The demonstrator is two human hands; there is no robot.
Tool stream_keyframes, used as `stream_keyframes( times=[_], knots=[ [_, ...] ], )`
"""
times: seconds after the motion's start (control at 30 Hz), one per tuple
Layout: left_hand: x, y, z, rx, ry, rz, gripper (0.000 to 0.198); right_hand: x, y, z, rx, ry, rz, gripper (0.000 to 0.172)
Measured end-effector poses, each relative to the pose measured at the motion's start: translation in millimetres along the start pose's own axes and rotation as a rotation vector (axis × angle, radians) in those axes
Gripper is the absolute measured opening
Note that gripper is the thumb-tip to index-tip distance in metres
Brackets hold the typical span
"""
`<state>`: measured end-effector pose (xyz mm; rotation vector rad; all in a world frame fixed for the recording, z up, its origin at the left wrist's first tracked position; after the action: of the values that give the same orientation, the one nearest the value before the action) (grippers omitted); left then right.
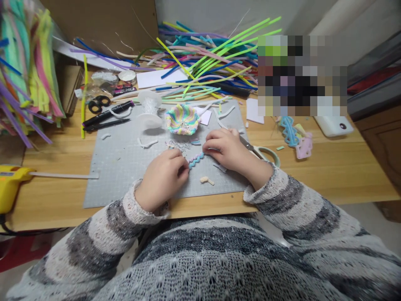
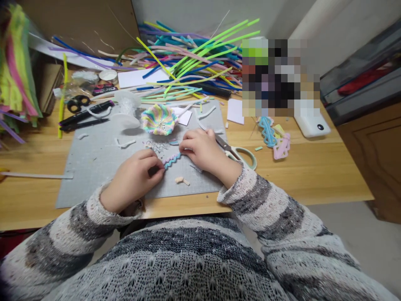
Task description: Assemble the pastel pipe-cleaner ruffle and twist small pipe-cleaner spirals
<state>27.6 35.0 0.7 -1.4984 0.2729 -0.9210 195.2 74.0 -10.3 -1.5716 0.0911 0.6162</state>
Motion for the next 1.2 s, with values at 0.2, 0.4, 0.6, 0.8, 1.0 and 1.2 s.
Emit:
stream_keyframes(
  times=[0.2,0.4,0.6,0.8,1.0,1.2],
  knots=[
    [-1,-4.1,-1,-0.045,-0.062,0.016,0.014,2,0,1,0.012,-0.015,-0.013,0.014],
    [-6,-5.5,-4,-0.080,-0.132,0.027,0.016,-1,-2,1,0.015,-0.010,-0.030,0.015],
    [-6,-4.3,-2,-0.054,-0.105,-0.011,0.011,-3,-2,1,-0.001,-0.014,-0.048,0.016],
    [-9,-6.9,-4,-0.011,-0.148,-0.052,0.015,-2,-2,-1,-0.003,-0.012,-0.036,0.016],
    [-5,-2.9,-4,-0.047,-0.125,0.012,0.022,-3,-1,-3,-0.011,-0.002,-0.024,0.013],
    [-1,3.3,-1,-0.022,-0.110,0.003,0.014,-5,2,-4,-0.039,-0.017,-0.021,0.009]
  ],
)
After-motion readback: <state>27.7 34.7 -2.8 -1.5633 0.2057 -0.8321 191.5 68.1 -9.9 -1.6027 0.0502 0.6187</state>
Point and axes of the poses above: each hand's wrist, its own z-axis towards the middle knuckle, its own y-axis out of the palm, x = y × z, the point moved 5 cm from there along z, towards the middle knuckle, and after that the axes turned 12 degrees about y, right-handed, at the moved point
